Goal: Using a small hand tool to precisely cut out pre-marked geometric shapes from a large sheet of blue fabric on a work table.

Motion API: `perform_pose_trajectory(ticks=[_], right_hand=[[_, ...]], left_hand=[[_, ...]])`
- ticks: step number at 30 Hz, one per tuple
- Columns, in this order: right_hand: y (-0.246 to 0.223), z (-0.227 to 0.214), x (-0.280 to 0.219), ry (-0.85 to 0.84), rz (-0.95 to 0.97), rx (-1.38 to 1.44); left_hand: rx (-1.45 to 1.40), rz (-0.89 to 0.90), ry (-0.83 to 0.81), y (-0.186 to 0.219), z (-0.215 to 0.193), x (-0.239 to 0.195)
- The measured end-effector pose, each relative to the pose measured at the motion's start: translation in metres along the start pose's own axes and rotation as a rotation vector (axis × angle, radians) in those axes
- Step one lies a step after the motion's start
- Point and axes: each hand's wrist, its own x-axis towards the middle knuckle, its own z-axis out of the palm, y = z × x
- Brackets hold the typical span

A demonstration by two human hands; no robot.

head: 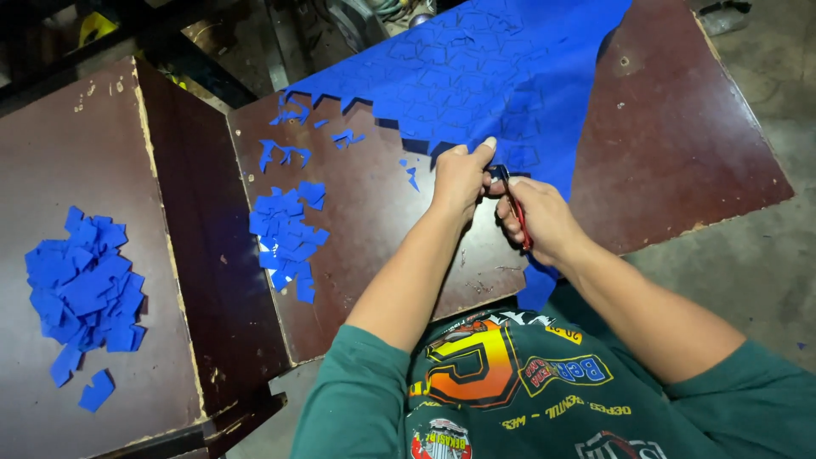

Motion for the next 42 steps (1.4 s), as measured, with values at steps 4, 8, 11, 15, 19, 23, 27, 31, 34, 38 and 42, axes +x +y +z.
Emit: perform_pose_trajectory(ticks=[4, 8, 11, 15, 19, 23, 27, 31, 34, 38, 42], right_hand=[[-0.007, 0.008, -0.006, 0.031, -0.044, 0.005], [-0.004, 0.005, -0.007, 0.024, -0.062, -0.028], [-0.002, 0.004, -0.007, 0.017, -0.046, -0.063], [-0.001, 0.006, -0.007, 0.017, -0.037, -0.086], [0.01, 0.011, -0.002, 0.021, -0.04, -0.064], [0.015, 0.014, -0.004, 0.058, -0.062, 0.025], [0.02, 0.01, -0.007, 0.124, -0.082, 0.102], [0.015, 0.009, -0.004, 0.184, -0.144, 0.106], [0.012, 0.011, -0.004, 0.194, -0.147, 0.136], [0.016, 0.012, 0.005, 0.199, -0.177, 0.131], [0.03, 0.014, 0.015, 0.229, -0.209, 0.172]], left_hand=[[0.005, 0.012, -0.002, -0.013, -0.002, 0.009], [-0.043, 0.001, -0.02, -0.002, -0.01, -0.005], [-0.091, -0.004, -0.038, 0.0, -0.014, -0.008], [-0.106, 0.005, -0.053, 0.007, -0.017, -0.015], [-0.098, 0.013, -0.066, 0.0, -0.011, -0.01], [-0.153, 0.007, -0.006, -0.018, 0.0, 0.005], [-0.126, 0.016, 0.05, -0.026, 0.018, 0.006], [-0.127, -0.003, 0.089, 0.017, 0.027, -0.038], [-0.179, -0.038, 0.091, 0.031, 0.027, -0.047], [-0.227, -0.083, 0.086, 0.031, 0.027, -0.047], [-0.24, -0.121, 0.113, 0.031, 0.03, -0.048]])
